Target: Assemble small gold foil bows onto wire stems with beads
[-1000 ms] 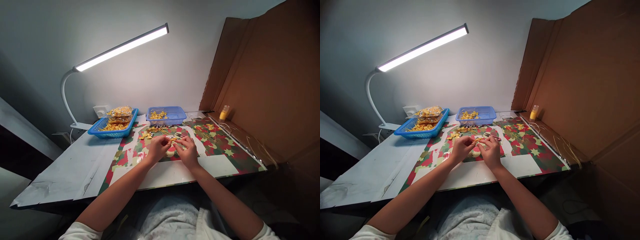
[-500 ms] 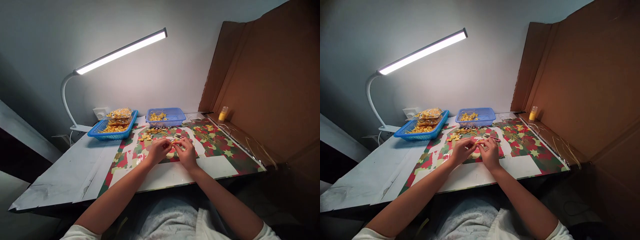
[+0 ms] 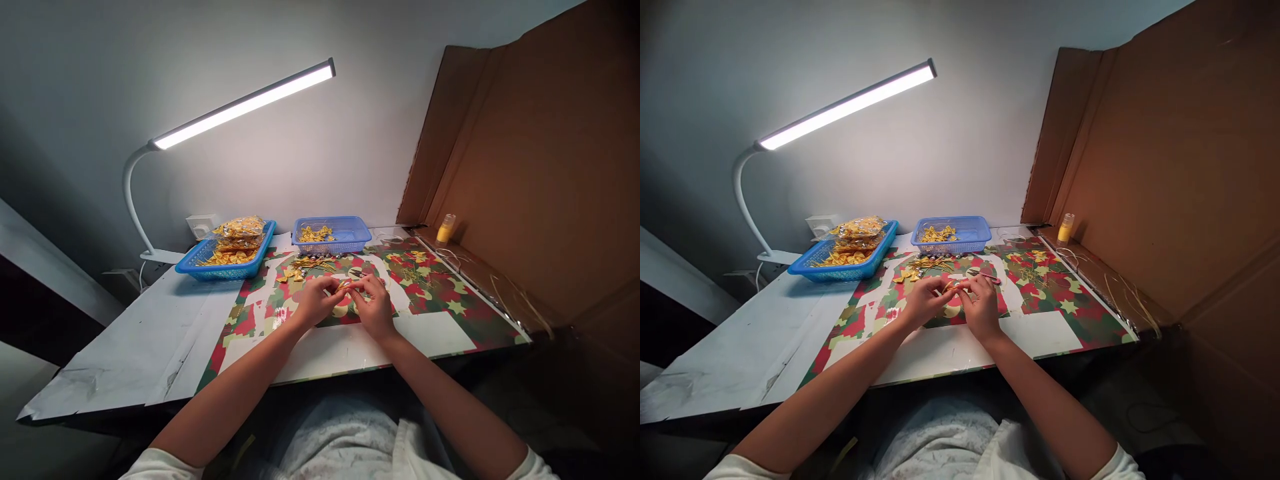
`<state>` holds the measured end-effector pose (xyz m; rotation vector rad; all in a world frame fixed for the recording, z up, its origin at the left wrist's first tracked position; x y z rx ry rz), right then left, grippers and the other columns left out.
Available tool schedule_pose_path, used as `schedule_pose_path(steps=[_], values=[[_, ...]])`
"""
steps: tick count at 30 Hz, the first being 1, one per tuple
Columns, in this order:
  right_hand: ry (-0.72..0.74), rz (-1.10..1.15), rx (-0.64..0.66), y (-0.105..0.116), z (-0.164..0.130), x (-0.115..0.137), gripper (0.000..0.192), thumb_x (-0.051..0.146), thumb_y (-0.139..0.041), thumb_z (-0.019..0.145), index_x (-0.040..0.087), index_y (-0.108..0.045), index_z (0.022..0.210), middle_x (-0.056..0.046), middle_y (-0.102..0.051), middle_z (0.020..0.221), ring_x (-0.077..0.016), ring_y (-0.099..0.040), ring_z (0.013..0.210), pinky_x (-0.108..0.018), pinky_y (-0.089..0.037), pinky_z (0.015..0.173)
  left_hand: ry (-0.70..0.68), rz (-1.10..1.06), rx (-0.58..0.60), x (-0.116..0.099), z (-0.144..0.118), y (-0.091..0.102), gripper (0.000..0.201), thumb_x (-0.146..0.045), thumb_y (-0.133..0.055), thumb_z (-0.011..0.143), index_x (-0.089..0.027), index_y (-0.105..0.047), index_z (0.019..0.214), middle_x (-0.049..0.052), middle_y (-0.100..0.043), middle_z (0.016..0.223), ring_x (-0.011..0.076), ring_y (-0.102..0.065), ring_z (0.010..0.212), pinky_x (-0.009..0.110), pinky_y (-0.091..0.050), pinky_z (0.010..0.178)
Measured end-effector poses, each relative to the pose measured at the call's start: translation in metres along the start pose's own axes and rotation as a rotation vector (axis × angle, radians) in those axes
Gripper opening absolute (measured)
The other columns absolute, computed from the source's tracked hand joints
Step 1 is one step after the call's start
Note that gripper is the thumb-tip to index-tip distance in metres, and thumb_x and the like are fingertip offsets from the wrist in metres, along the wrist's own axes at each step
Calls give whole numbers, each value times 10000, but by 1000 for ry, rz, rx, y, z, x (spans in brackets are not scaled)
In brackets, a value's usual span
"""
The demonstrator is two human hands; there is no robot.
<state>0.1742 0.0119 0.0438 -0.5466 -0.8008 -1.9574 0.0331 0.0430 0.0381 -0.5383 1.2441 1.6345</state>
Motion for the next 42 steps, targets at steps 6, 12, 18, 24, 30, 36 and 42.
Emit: schedule_pose_path(steps=[6,12,18,24,30,36,42], values=[[100,208,-116,25,-3,15,107,281,-537,888,247,-615,822,-48,-624,984,-217,-590,964,-415,-454,876,78,-74,22,13,4,5,231,-370,-634,726,-154,-630,644,6,-600,618,113,-479,582,217,-345,545],[88,525,-173,51,4,22,27,263,-538,896,245,-549,880,-27,-689,811,-207,-665,839,-407,-525,770,154,-114,54,28,10,8,276,-401,-636,706,-150,-591,599,-8,-559,570,98,-449,533,217,-329,514],[188,550,-308,96,30,35,96,289,-611,856,234,-533,842,36,-623,652,-144,-621,603,-337,-532,641,170,11,65,36,12,11,233,-360,-636,689,-144,-611,605,-9,-569,564,91,-433,514,215,-305,495],[265,556,-378,128,68,35,186,360,-651,829,230,-519,809,59,-553,591,-113,-556,523,-277,-485,552,306,60,79,54,12,18,244,-351,-680,633,-152,-573,540,-18,-541,475,85,-438,453,198,-284,444],[290,601,-289,120,94,36,153,331,-658,828,227,-546,839,38,-589,632,-115,-574,562,-279,-488,577,432,-56,138,68,11,20,277,-381,-711,604,-160,-555,546,-11,-537,458,88,-464,408,190,-322,408],[209,632,-184,99,108,32,216,404,-658,819,221,-547,840,28,-597,652,-116,-580,595,-280,-493,594,637,-138,289,78,2,22,241,-340,-742,576,-150,-597,542,-28,-504,423,65,-391,361,188,-269,382],[101,704,-47,72,120,28,303,496,-689,758,234,-549,821,48,-577,642,-104,-582,620,-259,-502,609,732,-184,286,65,-4,26,334,-445,-748,596,-144,-607,560,-2,-561,497,63,-385,378,201,-220,367]])
Point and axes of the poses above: each hand's wrist, its own z-axis towards the middle knuckle, its own y-axis out of the back of the hand, x = y × z, the point moved 7 cm from there along z, towards the middle knuckle
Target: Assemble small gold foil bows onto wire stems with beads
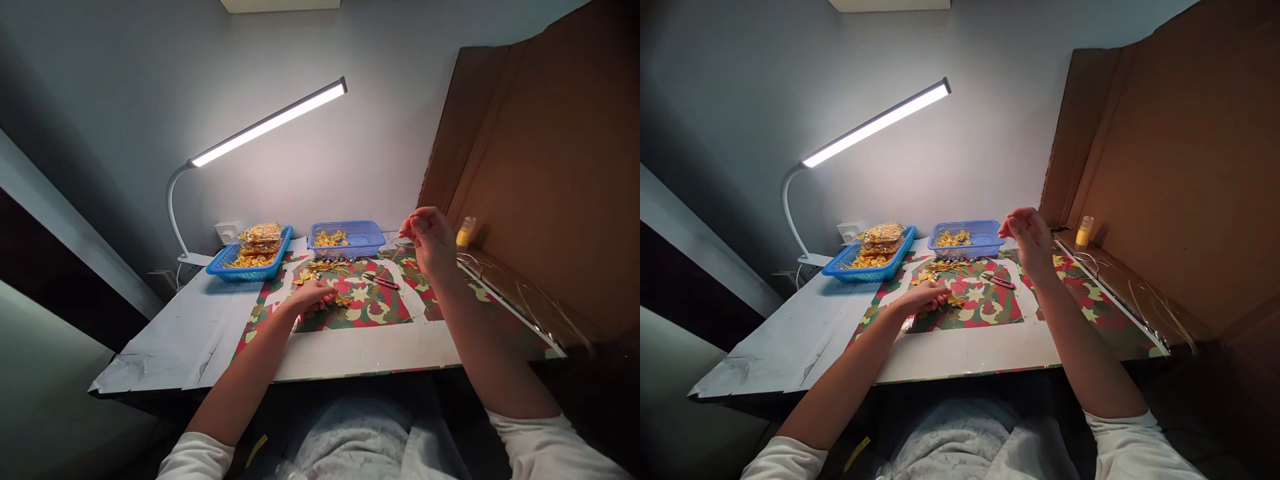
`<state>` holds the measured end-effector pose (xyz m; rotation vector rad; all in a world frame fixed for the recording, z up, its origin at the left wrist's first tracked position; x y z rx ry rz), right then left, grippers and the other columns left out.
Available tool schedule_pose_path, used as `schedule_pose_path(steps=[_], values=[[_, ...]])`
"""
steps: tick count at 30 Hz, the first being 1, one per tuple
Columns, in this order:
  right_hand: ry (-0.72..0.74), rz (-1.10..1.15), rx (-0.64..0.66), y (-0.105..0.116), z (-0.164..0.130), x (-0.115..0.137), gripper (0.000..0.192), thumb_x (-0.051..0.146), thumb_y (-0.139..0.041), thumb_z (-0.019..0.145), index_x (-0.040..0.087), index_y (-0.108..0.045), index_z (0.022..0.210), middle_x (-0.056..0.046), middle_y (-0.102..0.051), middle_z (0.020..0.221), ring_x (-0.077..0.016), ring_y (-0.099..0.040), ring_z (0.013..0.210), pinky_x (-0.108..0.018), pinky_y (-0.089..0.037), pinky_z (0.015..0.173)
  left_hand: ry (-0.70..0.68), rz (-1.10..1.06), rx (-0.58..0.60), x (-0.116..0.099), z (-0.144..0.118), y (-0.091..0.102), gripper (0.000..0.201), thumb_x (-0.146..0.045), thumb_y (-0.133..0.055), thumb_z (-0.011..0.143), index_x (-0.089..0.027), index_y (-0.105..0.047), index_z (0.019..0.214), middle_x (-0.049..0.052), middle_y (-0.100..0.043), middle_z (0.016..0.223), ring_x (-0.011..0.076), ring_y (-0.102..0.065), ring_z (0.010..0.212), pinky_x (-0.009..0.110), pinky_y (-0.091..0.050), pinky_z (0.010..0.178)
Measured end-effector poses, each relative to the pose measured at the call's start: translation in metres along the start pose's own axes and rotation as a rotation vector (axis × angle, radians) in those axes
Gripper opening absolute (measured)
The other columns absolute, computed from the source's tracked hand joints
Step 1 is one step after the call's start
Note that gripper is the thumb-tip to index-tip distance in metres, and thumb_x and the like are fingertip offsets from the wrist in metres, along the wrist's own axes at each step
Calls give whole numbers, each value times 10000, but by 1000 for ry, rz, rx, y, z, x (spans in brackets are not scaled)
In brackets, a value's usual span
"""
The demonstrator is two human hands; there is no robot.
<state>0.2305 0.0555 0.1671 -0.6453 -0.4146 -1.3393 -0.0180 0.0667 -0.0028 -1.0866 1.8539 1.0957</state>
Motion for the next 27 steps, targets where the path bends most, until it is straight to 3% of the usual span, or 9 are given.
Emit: schedule_pose_path(steps=[3,6,9,11,14,17,22,24,27], values=[[-78,42,23,-11,6,-7,307,499,-701,744,245,-547,821,49,-602,678,-102,-610,676,-259,-515,668,-111,55,-180,-14,-8,11,357,-480,-726,635,-149,-598,592,6,-569,531,97,-451,435,224,-307,413],[-158,109,47,-27,15,-15,312,492,-717,727,253,-542,823,46,-629,724,-106,-630,727,-259,-518,711,-482,30,-272,-48,-21,12,320,-448,-734,656,-159,-659,772,54,-676,804,171,-611,726,261,-458,630],[-241,172,83,-48,25,-25,319,495,-712,723,253,-530,824,40,-636,762,-118,-643,775,-263,-518,718,-650,-97,77,-72,-24,-19,419,-442,-712,716,-203,-656,1055,88,-661,1119,224,-598,1031,315,-457,856],[-291,250,84,-59,31,-34,306,472,-709,731,251,-519,825,45,-621,750,-108,-633,743,-255,-513,692,-631,-187,328,-83,-24,-41,404,-461,-664,774,-191,-647,1074,92,-683,1033,216,-614,990,329,-450,868],[-368,373,41,-62,35,-50,305,414,-735,709,250,-507,829,77,-545,650,-54,-514,532,-209,-464,556,-605,-447,446,-96,-20,-49,356,-496,-600,822,-142,-635,788,7,-561,594,120,-560,592,266,-457,647],[-421,398,-3,-54,32,-67,292,375,-736,703,240,-502,813,98,-450,564,-30,-340,418,-179,-345,428,-578,-732,462,-102,-15,-38,350,-398,-587,857,-154,-510,618,-58,-358,478,60,-378,422,202,-347,467],[-606,290,-17,-41,-3,-102,286,357,-734,672,208,-504,752,99,-447,516,-27,-304,390,-176,-325,397,-546,-1193,168,-84,5,4,259,-208,-467,927,-168,-512,676,-39,-490,548,58,-489,494,174,-412,530],[-707,230,57,-44,-22,-112,291,358,-737,655,201,-504,730,90,-467,512,-38,-357,398,-190,-378,415,-481,-1200,-21,-66,18,14,194,-172,-459,925,-168,-572,768,4,-640,724,78,-616,679,190,-470,669],[-839,202,234,-56,-45,-120,310,358,-760,618,192,-519,720,75,-507,529,-56,-433,431,-228,-470,479,-497,-1074,-114,-52,31,18,101,-194,-522,896,-160,-614,869,76,-689,1019,153,-649,969,287,-470,884]])
Point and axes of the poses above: each hand's wrist, its own z-axis towards the middle knuckle, its own y-axis out of the back of the hand, x = y × z, the point moved 7 cm from there along z, towards the middle knuckle
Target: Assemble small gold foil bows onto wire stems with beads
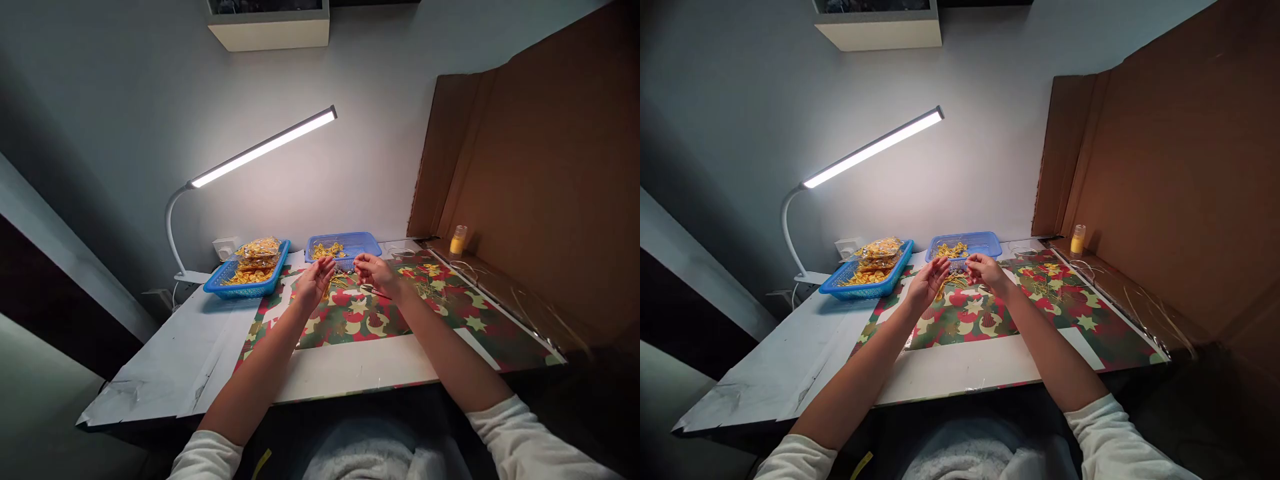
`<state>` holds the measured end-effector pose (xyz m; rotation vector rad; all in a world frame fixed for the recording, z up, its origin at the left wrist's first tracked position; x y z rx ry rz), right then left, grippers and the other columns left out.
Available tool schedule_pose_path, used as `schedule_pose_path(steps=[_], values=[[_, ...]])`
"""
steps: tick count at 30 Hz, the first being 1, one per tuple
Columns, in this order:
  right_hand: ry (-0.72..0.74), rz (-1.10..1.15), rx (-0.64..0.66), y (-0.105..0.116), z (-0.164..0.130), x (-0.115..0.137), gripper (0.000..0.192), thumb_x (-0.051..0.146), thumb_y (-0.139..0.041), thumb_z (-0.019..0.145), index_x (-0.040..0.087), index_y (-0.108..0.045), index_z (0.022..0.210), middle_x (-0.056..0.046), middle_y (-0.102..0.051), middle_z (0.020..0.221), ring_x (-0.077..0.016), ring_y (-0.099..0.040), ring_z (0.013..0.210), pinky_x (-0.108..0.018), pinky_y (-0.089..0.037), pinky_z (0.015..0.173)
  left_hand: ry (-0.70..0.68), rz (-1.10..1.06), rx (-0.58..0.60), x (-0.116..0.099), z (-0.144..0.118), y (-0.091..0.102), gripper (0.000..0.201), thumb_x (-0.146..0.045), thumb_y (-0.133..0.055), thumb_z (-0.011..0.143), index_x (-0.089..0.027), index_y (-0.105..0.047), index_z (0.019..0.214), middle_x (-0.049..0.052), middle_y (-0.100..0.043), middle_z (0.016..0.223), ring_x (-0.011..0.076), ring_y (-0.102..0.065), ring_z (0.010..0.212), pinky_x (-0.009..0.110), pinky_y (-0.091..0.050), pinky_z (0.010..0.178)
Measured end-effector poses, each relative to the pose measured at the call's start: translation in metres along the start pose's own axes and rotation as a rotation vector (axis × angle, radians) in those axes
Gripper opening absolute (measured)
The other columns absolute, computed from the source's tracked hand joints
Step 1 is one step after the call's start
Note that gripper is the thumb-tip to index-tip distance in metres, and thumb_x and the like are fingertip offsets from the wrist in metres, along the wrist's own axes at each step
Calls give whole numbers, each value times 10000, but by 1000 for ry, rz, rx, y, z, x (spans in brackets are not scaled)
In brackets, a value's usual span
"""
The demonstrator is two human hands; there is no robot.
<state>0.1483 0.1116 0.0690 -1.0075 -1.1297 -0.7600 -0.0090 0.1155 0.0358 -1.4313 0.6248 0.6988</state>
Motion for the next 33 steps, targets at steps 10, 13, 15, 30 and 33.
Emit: schedule_pose_path(steps=[10,13,15,30,33], values=[[-7,-54,-46,15,2,-5,327,374,-772,574,190,-526,687,98,-425,458,-39,-336,386,-193,-368,398,-78,299,-48,15,7,22,156,-316,-690,753,-188,-687,843,74,-684,1098,216,-588,1130,305,-450,942],[20,-11,-125,26,2,-4,341,381,-776,555,192,-525,689,96,-423,467,-38,-342,401,-181,-329,394,-99,409,-71,12,5,25,220,-368,-726,690,-198,-693,825,77,-671,1156,241,-568,1149,339,-442,953],[61,8,-177,31,1,-2,354,389,-781,541,192,-527,690,96,-427,474,-38,-347,409,-183,-347,409,-124,492,-21,8,0,20,272,-388,-748,654,-197,-702,841,87,-645,1226,268,-543,1187,373,-421,978],[175,43,-257,34,5,-11,344,416,-765,577,204,-530,712,93,-492,528,-39,-413,416,-223,-496,508,-39,173,166,10,-13,-3,183,-296,-734,701,-151,-675,796,84,-744,866,212,-692,866,372,-462,929],[93,-84,-53,9,3,-23,325,416,-762,598,192,-554,708,77,-516,537,-63,-470,444,-241,-500,505,-45,121,93,7,-11,1,181,-279,-693,744,-165,-674,883,94,-712,1065,195,-668,966,336,-462,923]])
Point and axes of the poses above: each hand's wrist, its own z-axis towards the middle knuckle, its own y-axis out of the back of the hand, x = y × z, the point moved 7 cm from there along z, towards the middle knuckle
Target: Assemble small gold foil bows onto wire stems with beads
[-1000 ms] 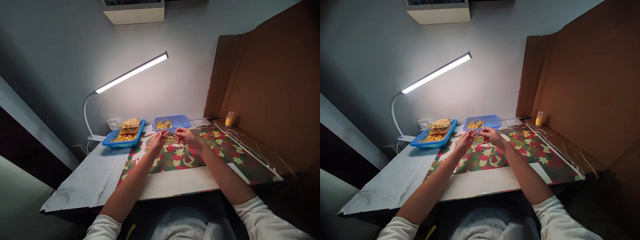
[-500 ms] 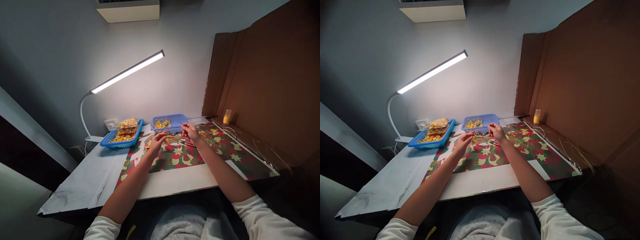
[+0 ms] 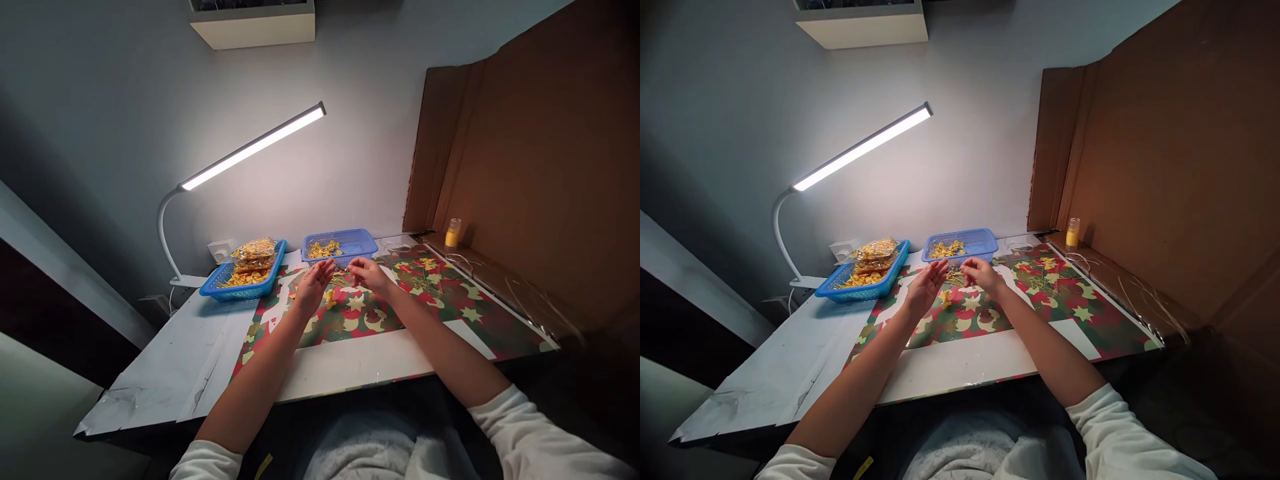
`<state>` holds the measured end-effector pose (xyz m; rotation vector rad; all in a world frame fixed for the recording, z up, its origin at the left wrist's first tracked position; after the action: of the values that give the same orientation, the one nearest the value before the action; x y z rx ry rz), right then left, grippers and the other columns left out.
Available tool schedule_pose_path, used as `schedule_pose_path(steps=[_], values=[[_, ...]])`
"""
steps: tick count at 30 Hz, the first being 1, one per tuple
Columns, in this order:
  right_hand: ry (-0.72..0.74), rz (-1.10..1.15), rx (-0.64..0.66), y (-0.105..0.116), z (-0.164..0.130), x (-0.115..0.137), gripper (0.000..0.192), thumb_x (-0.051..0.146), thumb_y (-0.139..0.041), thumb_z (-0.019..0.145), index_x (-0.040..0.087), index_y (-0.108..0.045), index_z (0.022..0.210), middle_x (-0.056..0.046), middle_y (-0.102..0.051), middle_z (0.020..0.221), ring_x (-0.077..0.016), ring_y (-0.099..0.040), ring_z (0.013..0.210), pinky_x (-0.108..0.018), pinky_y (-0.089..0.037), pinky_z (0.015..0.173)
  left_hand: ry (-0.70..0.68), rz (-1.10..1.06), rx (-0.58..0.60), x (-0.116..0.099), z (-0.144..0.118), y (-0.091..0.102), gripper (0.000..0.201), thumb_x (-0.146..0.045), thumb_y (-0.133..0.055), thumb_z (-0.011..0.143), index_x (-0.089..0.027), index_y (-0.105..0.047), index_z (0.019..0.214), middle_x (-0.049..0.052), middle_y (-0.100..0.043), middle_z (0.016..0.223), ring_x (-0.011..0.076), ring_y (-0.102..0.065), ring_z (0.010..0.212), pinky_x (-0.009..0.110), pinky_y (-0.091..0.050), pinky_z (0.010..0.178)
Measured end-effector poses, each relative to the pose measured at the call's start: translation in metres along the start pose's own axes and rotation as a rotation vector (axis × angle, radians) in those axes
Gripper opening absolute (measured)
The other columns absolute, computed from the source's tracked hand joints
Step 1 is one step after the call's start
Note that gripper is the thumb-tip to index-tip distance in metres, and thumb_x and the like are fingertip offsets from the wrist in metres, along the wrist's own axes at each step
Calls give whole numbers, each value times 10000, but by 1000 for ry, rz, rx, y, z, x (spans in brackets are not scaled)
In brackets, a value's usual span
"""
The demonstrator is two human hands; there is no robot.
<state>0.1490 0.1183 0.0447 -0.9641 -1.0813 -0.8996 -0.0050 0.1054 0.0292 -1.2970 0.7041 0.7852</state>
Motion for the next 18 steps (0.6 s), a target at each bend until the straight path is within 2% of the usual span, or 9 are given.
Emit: schedule_pose_path(steps=[3,7,10,12,15,18], values=[[21,-62,108,-15,-6,-2,314,429,-754,628,181,-580,711,64,-540,558,-77,-517,477,-252,-511,528,28,156,70,6,-3,-5,229,-228,-697,717,-160,-687,935,104,-687,1119,216,-648,1012,335,-457,918],[118,-19,125,-16,-10,6,342,476,-731,666,183,-592,775,18,-643,635,-121,-620,567,-261,-522,566,105,431,312,21,-17,-23,355,-150,-715,643,-176,-698,997,75,-720,981,226,-655,956,320,-464,862],[106,-19,96,-12,-8,8,379,504,-737,652,185,-593,798,-13,-682,672,-157,-660,607,-263,-512,545,176,583,461,30,-31,-36,228,-242,-725,697,-151,-718,906,91,-729,898,220,-663,871,308,-474,799],[91,-36,49,-8,-5,5,378,501,-741,643,183,-606,796,-26,-698,712,-157,-663,622,-244,-490,527,224,615,538,34,-39,-42,233,-354,-697,752,-139,-720,837,98,-727,833,205,-661,771,298,-476,727],[22,-96,0,-2,1,-8,326,459,-713,680,182,-649,839,-53,-717,829,-160,-660,694,-231,-464,525,227,575,550,33,-40,-43,346,-475,-637,793,-138,-707,759,94,-718,777,175,-635,671,281,-453,660],[-35,-257,-77,6,6,-21,215,368,-662,727,180,-674,832,-54,-710,845,-172,-640,740,-261,-468,581,221,441,451,31,-32,-36,362,-507,-628,791,-154,-669,718,101,-722,868,189,-646,771,282,-442,709]])
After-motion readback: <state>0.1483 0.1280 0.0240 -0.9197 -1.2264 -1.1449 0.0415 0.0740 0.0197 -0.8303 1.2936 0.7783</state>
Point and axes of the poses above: each hand's wrist, its own z-axis towards the middle knuckle, its own y-axis out of the back of the hand, x = y × z, the point moved 7 cm from there along z, towards the middle knuckle
